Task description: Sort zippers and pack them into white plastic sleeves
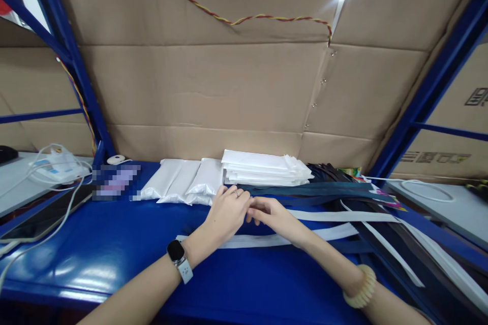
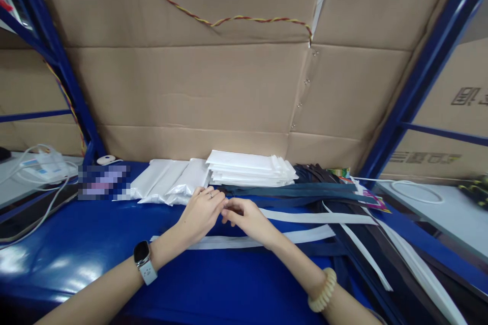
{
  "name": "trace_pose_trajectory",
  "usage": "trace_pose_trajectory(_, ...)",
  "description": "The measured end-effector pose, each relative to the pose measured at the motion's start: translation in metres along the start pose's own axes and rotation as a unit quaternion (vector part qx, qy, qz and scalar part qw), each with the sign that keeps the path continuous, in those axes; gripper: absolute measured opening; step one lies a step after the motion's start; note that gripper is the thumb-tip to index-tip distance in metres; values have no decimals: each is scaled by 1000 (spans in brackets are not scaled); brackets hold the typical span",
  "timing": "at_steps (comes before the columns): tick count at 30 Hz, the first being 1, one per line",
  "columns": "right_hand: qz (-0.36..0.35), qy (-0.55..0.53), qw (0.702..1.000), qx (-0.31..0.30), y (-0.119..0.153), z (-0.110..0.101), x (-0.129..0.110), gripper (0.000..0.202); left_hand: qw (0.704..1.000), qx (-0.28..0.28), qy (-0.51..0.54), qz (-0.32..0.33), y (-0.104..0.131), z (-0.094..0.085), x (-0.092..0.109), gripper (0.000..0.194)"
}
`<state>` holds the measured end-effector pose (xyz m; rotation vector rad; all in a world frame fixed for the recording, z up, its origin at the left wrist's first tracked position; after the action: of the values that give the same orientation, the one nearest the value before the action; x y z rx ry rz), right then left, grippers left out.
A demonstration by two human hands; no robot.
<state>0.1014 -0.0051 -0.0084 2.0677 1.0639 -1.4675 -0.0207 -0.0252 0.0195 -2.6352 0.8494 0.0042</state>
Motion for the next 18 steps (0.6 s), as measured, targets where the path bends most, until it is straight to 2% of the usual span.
trace_pose_trajectory(8, -10, -65, 998, 11, 3, -4, -5, 28, 999, 13, 36, -2, 1, -7, -4, 26)
trace_pose_trajectory(12, -28, -54, 998, 31, 3, -5, -9, 28, 999, 29, 23, -21, 0, -13, -7, 27)
trace_pose_trajectory(15, -28, 36, 997, 65, 3, -12, -7, 26, 998, 39, 17, -42, -1, -18, -18, 27)
trace_pose_trajectory(18, -6, 208, 971, 115, 8, -32, -3, 22, 991, 61, 9, -118, -1, -25, -49, 29)
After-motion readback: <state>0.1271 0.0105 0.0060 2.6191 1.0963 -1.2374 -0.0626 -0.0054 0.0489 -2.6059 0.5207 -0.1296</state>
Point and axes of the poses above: each hand's wrist, its own y-axis away from the middle knuckle, its own z-axis out of the palm, x = y × z, the point moved 4 cm from there along -y, towards the middle knuckle, and after that the axes turned 14 degrees about -x, right-handed, at the moved point
